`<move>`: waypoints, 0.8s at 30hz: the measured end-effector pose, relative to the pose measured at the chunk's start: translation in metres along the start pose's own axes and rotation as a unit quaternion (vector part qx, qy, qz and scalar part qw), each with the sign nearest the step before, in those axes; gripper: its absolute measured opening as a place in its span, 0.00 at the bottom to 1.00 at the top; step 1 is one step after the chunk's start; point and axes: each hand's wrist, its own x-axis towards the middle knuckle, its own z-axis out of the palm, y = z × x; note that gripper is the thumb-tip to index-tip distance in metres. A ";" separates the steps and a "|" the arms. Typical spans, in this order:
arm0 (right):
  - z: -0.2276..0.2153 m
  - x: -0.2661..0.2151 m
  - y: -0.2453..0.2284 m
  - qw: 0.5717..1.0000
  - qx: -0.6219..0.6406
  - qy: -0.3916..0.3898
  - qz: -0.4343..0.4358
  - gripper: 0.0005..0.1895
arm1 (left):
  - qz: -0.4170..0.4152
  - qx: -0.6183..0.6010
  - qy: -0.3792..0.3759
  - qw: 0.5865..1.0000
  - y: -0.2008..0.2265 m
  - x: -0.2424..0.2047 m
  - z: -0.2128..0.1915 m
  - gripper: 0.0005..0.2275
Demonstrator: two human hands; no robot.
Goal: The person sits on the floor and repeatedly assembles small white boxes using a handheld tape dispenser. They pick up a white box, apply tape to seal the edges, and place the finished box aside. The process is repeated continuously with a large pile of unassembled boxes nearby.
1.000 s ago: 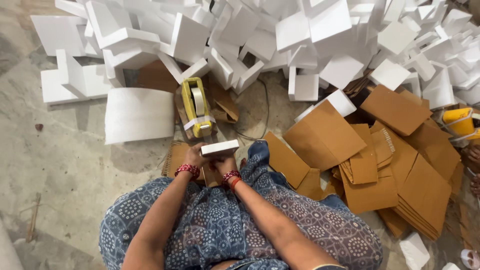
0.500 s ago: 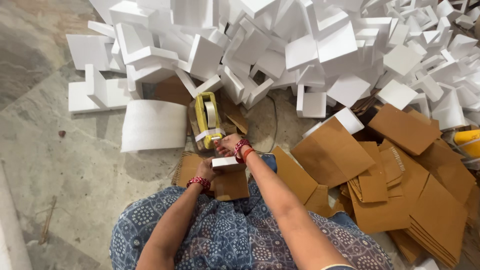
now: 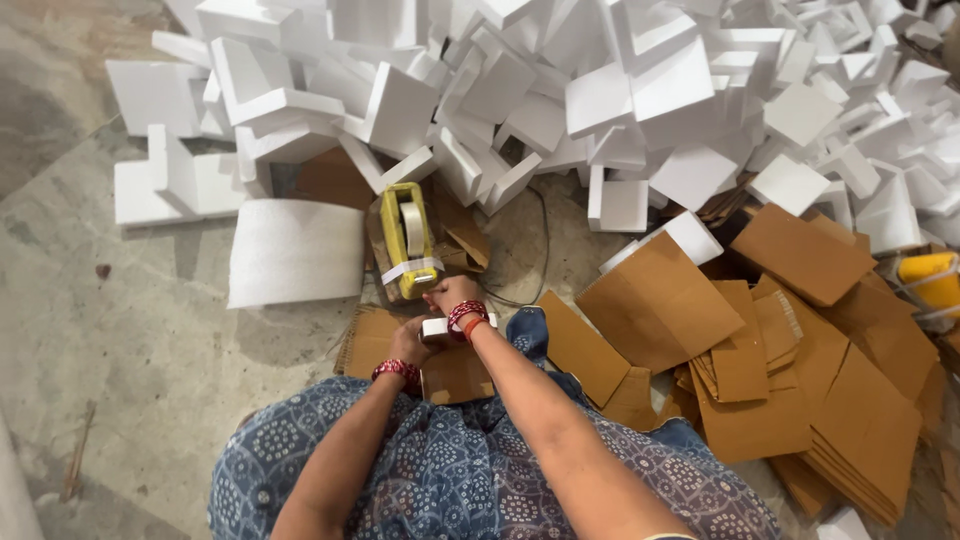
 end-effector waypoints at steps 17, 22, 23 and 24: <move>0.009 0.035 0.008 0.925 -0.344 -0.160 0.029 0.17 | -0.072 0.004 0.112 0.991 0.012 -0.016 0.017 0.18; 0.003 0.038 0.011 0.924 -0.352 -0.147 0.039 0.15 | -0.123 -0.043 0.102 0.986 0.025 -0.015 0.008 0.24; 0.002 0.038 0.013 0.923 -0.354 -0.146 0.039 0.15 | -0.096 -0.045 0.103 0.989 0.028 -0.017 0.008 0.26; 0.001 0.037 0.015 0.921 -0.359 -0.147 0.038 0.14 | -0.076 -0.036 0.099 0.992 0.031 -0.019 0.007 0.30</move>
